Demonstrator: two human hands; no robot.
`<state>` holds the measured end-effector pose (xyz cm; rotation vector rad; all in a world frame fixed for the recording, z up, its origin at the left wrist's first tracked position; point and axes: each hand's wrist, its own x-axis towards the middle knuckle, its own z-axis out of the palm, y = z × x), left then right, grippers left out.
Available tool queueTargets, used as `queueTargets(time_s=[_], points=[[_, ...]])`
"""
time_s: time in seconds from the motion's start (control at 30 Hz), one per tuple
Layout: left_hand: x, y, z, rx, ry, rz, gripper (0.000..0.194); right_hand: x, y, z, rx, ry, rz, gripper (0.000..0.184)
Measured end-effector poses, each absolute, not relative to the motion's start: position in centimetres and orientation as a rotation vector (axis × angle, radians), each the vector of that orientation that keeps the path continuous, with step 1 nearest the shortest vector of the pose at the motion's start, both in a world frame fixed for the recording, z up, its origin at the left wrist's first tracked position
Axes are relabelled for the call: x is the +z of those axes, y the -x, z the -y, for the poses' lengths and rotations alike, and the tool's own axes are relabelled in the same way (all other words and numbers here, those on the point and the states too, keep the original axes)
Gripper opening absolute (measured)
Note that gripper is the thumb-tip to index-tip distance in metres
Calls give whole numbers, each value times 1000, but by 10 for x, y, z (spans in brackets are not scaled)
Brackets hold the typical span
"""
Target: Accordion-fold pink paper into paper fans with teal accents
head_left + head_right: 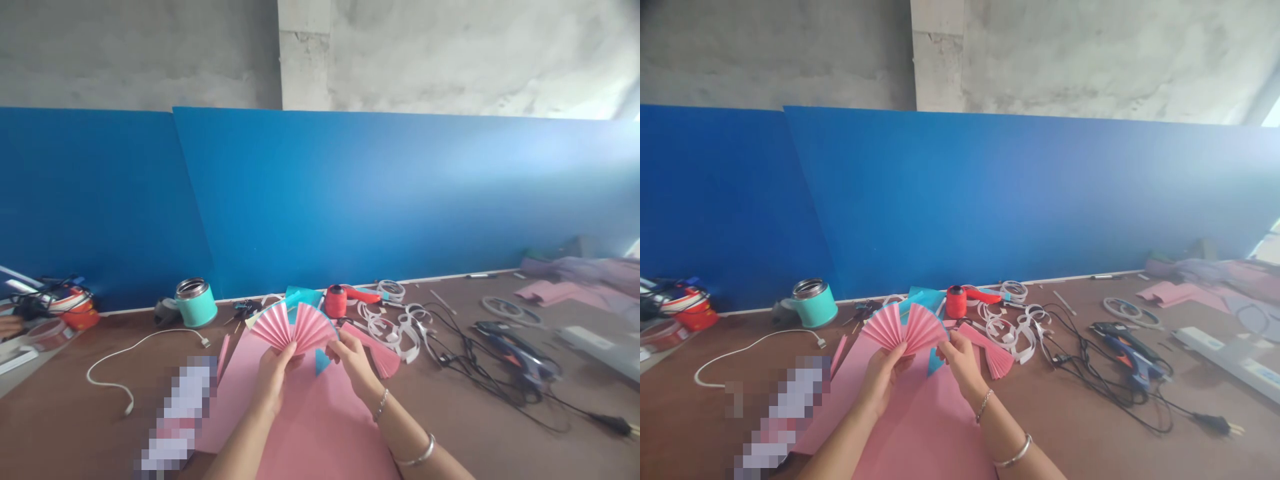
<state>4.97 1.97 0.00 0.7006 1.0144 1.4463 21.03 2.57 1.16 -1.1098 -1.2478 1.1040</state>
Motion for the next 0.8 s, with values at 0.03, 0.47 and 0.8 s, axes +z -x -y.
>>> queueTargets(time_s=[0.03,0.47,0.8], points=[[0,-49,-20,1452,-702,-1007,42,11,-210,-26,1106,1116,1260,19],[9,-43,-16,1259,-804,-942,34,8,-224,-36,1086,1070,1061,45],[7,-44,-13,1088,-1000,-930,36,11,-232,-32,1313,923,1157,34]])
